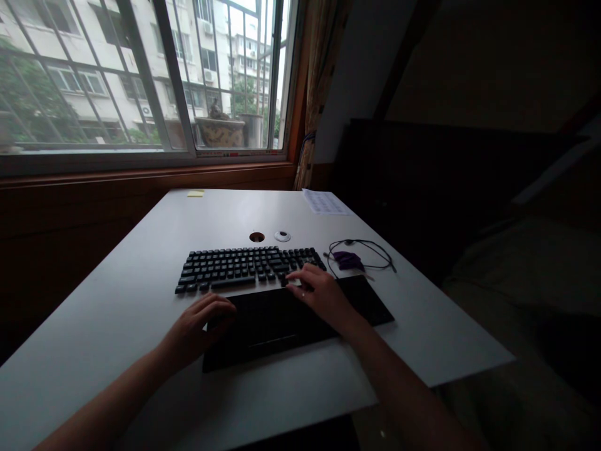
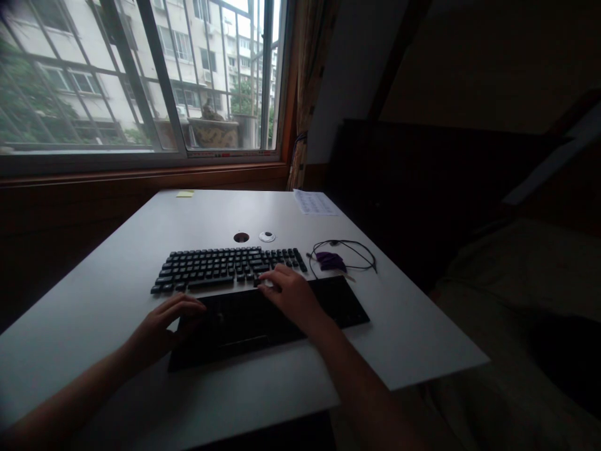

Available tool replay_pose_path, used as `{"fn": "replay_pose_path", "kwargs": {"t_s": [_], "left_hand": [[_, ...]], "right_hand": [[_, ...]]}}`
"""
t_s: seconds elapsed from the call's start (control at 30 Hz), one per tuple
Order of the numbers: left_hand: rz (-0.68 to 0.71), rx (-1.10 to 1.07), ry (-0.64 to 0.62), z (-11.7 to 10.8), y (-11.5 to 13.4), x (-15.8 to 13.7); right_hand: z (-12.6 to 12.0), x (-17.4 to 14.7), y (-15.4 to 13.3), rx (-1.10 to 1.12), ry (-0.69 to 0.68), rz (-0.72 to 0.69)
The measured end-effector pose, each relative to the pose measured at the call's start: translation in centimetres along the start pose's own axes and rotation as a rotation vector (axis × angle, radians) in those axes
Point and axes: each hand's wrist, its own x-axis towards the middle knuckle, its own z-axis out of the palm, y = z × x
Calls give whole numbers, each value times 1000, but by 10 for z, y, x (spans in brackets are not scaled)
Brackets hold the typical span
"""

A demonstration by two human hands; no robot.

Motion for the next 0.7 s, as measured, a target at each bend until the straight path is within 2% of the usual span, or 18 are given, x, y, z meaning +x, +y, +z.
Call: {"fn": "replay_pose_path", "kwargs": {"t_s": [0.13, 0.27, 0.43, 0.7], "left_hand": [[28, 38, -74, 3, -3, 0], [27, 53, -140, 4, -5, 0], [17, 69, -161, 5, -8, -3], [23, 69, -174, 4, -8, -2]], "right_hand": [[-21, 7, 40, -154, -58, 67], [-19, 12, 64, -269, -146, 118], [-9, 16, 71, -330, -231, 155], [-4, 14, 75, -356, -211, 191]]}}
